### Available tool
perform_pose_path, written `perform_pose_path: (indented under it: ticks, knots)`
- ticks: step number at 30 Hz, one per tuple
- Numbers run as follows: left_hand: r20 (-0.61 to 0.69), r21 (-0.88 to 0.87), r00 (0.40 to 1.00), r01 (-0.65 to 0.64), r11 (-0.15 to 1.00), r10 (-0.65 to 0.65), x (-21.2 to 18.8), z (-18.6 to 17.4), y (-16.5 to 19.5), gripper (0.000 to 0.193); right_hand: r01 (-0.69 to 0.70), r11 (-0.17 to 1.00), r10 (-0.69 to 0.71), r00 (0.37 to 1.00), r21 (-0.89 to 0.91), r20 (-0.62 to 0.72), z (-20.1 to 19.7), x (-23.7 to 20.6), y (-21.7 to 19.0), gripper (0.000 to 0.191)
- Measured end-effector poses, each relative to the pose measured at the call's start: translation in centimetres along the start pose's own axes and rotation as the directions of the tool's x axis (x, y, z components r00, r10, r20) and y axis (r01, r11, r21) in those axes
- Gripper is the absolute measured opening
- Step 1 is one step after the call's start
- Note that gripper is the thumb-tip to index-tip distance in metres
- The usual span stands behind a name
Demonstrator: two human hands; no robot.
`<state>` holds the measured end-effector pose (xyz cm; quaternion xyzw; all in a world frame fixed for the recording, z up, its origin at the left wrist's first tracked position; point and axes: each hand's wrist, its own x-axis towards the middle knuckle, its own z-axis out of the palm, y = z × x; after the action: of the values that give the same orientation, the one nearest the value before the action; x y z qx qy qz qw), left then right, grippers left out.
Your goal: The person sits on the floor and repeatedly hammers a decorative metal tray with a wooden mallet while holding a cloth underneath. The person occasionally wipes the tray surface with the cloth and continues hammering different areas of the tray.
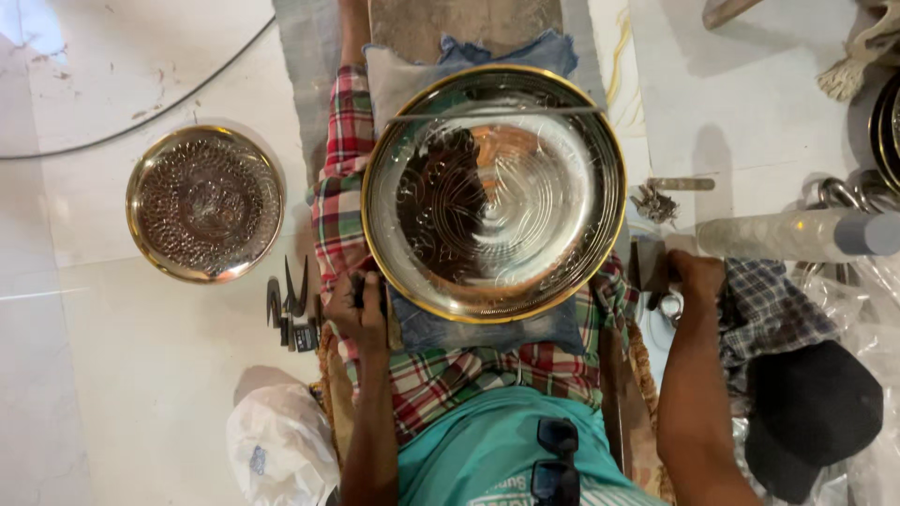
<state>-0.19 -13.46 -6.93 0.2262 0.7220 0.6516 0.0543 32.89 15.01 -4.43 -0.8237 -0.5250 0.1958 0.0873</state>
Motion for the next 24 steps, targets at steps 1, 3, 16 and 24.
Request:
perform_pose_path:
  ticks: [1, 3, 16, 24]
  knots:
    - [0.014, -0.020, 1.000, 0.010, 1.000, -0.010, -0.1, 0.0, 0.0, 0.021, 0.068, 0.998, -0.067, 0.996, 0.019, -0.056, 0.1, 0.2, 0.1, 0.015]
    - [0.025, -0.032, 1.000, -0.008, 0.999, 0.009, -0.2, 0.0, 0.0, 0.015, 0.288, 0.954, -0.267, 0.940, 0.077, -0.212, -0.2, 0.2, 0.1, 0.006]
    - [0.001, 0.061, 0.999, 0.040, 0.997, -0.040, 0.0, 0.0, -1.7, 0.014, -0.611, -0.216, -0.539, 0.725, 0.762, 0.428, -4.2, -7.6, -5.4, 0.016]
    - [-0.011, 0.096, 0.996, -0.088, 0.991, 0.090, 0.0, 0.2, -1.2, 0.019, -0.091, 0.196, -0.773, 0.599, 0.976, 0.211, -2.2, -8.4, -7.7, 0.066]
